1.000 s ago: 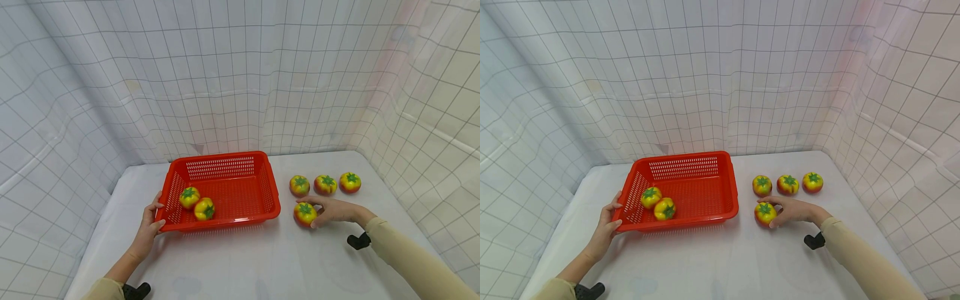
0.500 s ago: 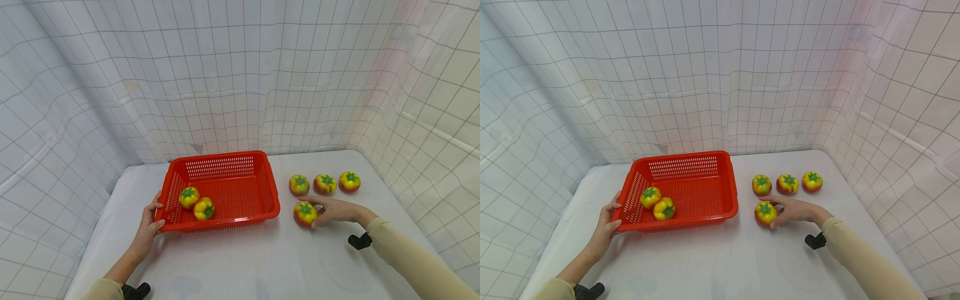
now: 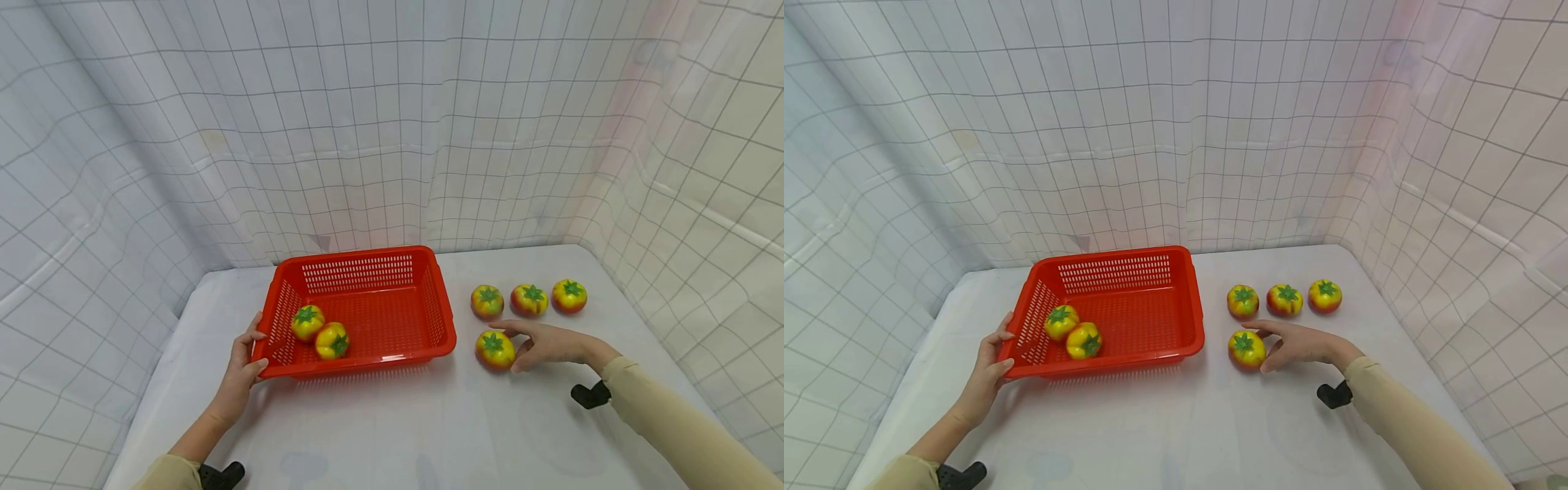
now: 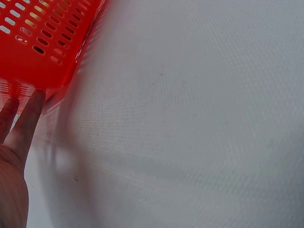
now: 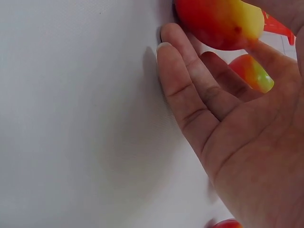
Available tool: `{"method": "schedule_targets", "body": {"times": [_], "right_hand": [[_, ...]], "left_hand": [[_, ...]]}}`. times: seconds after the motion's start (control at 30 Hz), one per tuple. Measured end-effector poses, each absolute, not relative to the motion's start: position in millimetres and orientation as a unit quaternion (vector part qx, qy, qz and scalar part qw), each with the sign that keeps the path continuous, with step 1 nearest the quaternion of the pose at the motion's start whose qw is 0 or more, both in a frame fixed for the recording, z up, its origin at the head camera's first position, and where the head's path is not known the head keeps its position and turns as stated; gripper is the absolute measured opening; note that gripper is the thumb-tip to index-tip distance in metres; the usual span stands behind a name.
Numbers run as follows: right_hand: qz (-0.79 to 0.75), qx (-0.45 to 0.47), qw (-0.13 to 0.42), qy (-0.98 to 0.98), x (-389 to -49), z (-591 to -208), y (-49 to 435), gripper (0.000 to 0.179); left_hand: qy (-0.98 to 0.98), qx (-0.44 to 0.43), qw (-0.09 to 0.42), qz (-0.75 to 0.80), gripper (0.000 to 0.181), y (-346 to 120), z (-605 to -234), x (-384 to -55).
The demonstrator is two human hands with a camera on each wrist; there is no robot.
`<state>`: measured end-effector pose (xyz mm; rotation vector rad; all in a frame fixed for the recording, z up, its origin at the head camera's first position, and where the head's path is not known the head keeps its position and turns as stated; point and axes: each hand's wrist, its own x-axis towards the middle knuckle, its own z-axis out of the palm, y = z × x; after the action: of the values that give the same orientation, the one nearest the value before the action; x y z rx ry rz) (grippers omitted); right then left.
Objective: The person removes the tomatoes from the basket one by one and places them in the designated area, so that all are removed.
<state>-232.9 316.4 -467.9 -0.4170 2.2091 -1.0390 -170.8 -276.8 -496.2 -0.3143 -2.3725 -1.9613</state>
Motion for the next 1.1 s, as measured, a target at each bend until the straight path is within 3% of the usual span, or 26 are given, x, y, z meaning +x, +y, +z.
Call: {"method": "schedule_targets", "body": {"times": [0.6, 1.1], "right_hand": [[-0.413, -0.164, 0.301, 0.844, -230.6, -447.6, 338.0, 0.08], [-0.429, -0.219, 0.257, 0.838, -236.1, -414.1, 325.6, 0.064]], "left_hand": [[-0.764, -0.096, 0.018, -0.638, 0.034, -277.5, -496.4, -171.7], [-0.765, -0.093, 0.018, -0.637, 0.032, -277.1, -495.3, -169.7]]}}
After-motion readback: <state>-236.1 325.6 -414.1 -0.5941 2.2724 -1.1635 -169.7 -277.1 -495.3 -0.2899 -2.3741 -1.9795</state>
